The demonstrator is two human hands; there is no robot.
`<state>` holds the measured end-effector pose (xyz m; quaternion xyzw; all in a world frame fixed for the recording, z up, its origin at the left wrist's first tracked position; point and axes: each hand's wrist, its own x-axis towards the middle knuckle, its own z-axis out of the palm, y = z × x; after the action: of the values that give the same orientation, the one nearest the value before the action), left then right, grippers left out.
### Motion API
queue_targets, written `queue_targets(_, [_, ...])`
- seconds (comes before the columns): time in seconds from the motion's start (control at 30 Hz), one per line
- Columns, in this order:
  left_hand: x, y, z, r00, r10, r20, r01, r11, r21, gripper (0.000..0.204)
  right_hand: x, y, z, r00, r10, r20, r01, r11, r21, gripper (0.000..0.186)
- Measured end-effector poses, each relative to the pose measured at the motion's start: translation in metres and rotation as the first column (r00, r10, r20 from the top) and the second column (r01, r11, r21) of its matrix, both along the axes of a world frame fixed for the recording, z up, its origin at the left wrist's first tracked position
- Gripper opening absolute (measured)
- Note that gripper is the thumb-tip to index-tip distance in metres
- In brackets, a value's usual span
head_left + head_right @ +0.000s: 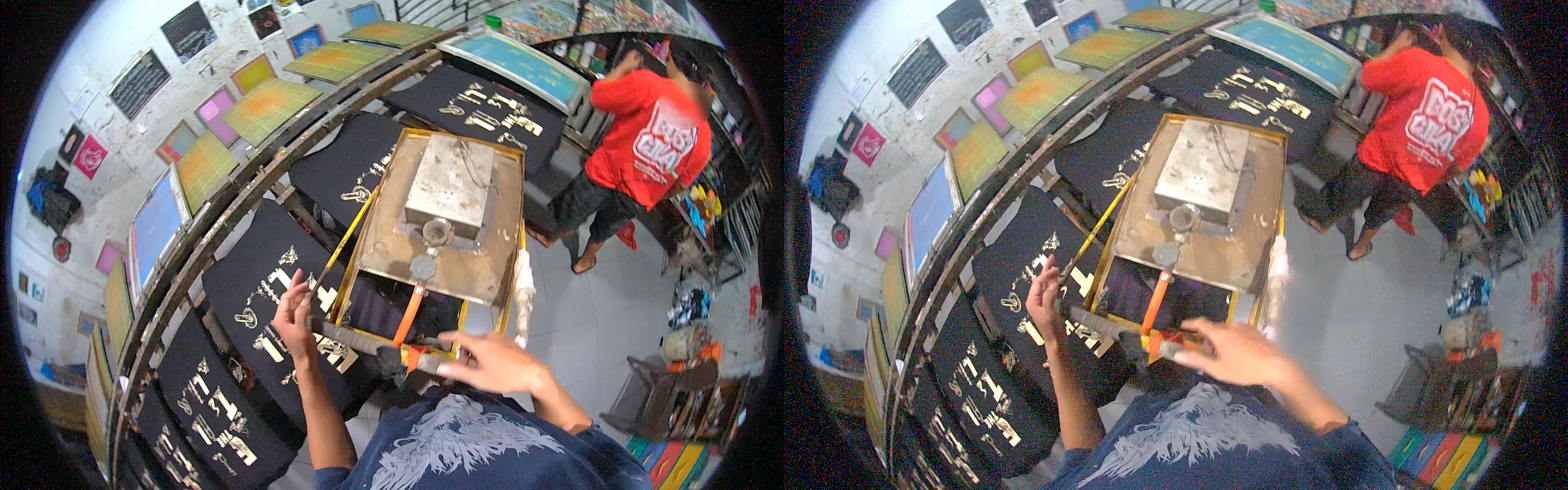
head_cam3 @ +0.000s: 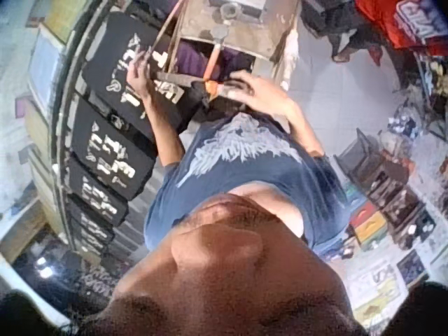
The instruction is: The person operates a flash dryer by hand to cure ink on a series of black t-shirts mounted on boards, then uses a rag to apply a liquid substance and a small wooden block to smooth a screen printing frame.
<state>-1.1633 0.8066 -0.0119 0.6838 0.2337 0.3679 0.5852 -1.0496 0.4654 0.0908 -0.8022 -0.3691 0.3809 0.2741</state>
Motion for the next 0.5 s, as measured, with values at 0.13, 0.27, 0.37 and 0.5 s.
queue_targets(0.13, [0.001, -0.021, 0.039, 0.94, 0.14, -0.31, -0.03, 0.942, 0.334, 0.025, -0.014, 0.015, 0.026, 0.952, -0.236, 0.194, 0.226, 0.972, 0.072, 0.058])
queue_targets(0.27, [0.019, -0.032, 0.073, 0.99, 0.043, -0.133, 0.031, 0.859, 0.511, 0.024, -0.024, 0.055, 0.039, 0.831, -0.275, 0.484, 0.049, 0.902, 0.428, 0.038])
queue_targets(0.37, [0.044, -0.041, 0.068, 0.97, -0.234, -0.068, 0.242, 0.895, 0.376, 0.023, -0.025, 0.103, 0.04, 0.69, -0.262, 0.675, -0.246, 0.792, 0.559, 0.029])
queue_targets(0.5, [0.049, -0.019, 0.025, 0.861, -0.5, 0.093, 0.437, 0.821, 0.366, 0.022, -0.037, 0.189, 0.027, 0.631, -0.091, 0.77, -0.51, 0.699, 0.501, 0.042])
